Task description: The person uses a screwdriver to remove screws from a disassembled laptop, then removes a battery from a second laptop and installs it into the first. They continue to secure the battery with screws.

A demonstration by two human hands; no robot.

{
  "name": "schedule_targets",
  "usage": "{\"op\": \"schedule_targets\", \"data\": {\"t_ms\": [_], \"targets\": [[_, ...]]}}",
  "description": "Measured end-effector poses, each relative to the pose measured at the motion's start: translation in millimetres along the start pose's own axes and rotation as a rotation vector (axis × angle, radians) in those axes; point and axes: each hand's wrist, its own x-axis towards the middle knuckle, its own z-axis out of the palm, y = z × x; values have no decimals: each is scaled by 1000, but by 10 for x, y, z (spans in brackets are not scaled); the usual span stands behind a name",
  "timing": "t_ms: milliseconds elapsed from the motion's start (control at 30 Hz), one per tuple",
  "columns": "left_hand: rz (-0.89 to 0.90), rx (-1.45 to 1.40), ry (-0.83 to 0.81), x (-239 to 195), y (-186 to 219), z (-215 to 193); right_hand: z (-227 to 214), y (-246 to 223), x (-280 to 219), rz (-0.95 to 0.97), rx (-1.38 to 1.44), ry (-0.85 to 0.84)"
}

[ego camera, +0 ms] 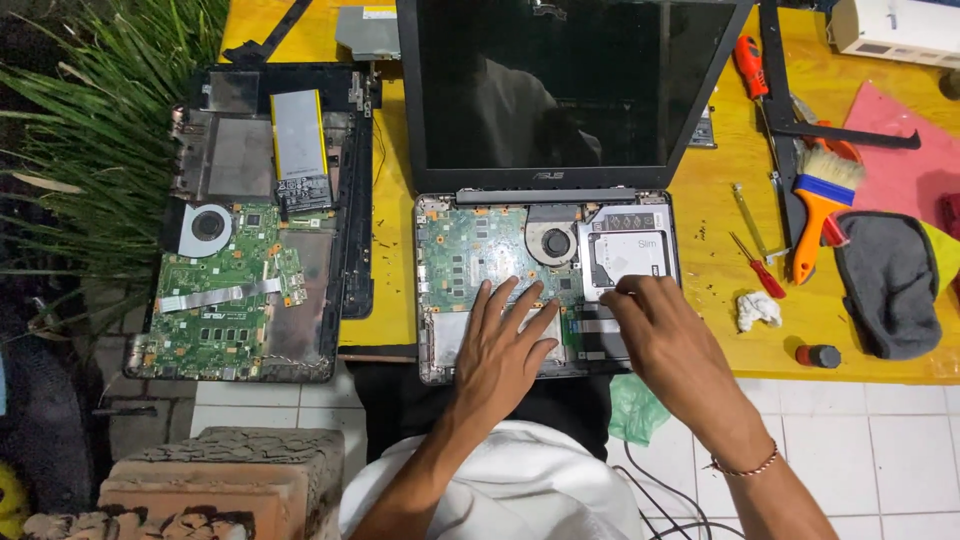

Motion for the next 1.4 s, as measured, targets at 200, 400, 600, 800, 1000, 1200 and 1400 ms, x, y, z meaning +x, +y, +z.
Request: {"op": "schedule_targets", "data": {"t_ms": [200, 400, 600, 800, 1000, 1200, 1400], "targets": [[-8, -8, 1, -8, 2, -4, -140, -58, 253, -128, -129, -207], [2, -1, 31, 17, 24, -51, -271, -99, 460, -62, -167, -295], [-7, -25, 23, 5, 14, -45, -511, -210, 603, 73, -146, -324], [-27, -61, -8, 15, 30, -102, -533, -98, 546, 114, 69, -255], [14, -32, -42, 24, 0, -105, -519, 81, 302, 87, 373, -73], [-21, -237, 59, 57, -2, -126, -107, 27, -50, 187, 604, 31], [-11, -395, 272, -13, -61, -29, 250, -257, -163, 399, 811, 194]]}}
